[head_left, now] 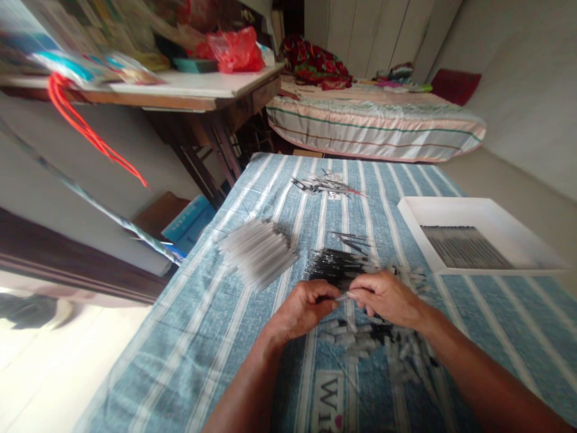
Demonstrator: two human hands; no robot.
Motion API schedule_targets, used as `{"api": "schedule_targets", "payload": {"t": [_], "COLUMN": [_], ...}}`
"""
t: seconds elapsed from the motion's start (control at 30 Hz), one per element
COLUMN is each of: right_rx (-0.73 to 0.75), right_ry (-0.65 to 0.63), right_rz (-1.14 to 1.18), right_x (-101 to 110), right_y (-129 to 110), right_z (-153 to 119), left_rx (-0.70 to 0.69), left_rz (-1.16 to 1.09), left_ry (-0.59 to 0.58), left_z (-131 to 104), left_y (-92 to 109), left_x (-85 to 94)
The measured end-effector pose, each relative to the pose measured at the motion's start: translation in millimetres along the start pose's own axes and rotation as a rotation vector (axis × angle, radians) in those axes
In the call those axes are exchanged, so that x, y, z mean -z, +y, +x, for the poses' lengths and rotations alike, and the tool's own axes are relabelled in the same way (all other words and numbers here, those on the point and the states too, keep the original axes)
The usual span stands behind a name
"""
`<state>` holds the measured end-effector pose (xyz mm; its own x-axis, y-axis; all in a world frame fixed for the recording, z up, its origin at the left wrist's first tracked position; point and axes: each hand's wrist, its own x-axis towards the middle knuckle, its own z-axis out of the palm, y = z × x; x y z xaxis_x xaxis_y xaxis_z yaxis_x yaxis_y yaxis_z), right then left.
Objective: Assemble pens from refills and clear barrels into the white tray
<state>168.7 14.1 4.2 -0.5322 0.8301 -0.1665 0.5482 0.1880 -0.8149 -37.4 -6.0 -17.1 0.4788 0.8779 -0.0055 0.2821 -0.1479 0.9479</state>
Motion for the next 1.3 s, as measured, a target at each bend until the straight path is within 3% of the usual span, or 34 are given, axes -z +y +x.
{"api": "schedule_targets", "payload": {"t": [0.2, 0.43, 0.6, 0.7, 1.3], "right_rx": [-0.005, 0.049, 0.042, 0.053, -0.052], "right_ry": [-0.019, 0.017, 0.040, 0.041, 0.040], "right_rz": [0.112, -0.088, 0.015, -0.040, 0.008], "right_x": [-1.7, -1.4, -1.7, -2.7, -5.6], "right_y": [5.8, 0.5, 2.0, 0.6, 0.0], "right_z": [-0.3, -1.3, -2.0, -2.6, -3.5], "left_rx": [0.010, -0.002, 0.025, 0.012, -0.008], "left_rz": [-0.044, -0.043, -0.082, -0.070, -0.058], "left_ry": [0.024, 0.030, 0.034, 0.032, 0.024], "left_z": [-0.2, -0.3, -0.1, 0.0, 0.1], "left_y": [1.3, -0.1, 1.0, 1.5, -0.4], "left_x": [-0.5, -0.5, -1.0, -0.7, -2.0]}}
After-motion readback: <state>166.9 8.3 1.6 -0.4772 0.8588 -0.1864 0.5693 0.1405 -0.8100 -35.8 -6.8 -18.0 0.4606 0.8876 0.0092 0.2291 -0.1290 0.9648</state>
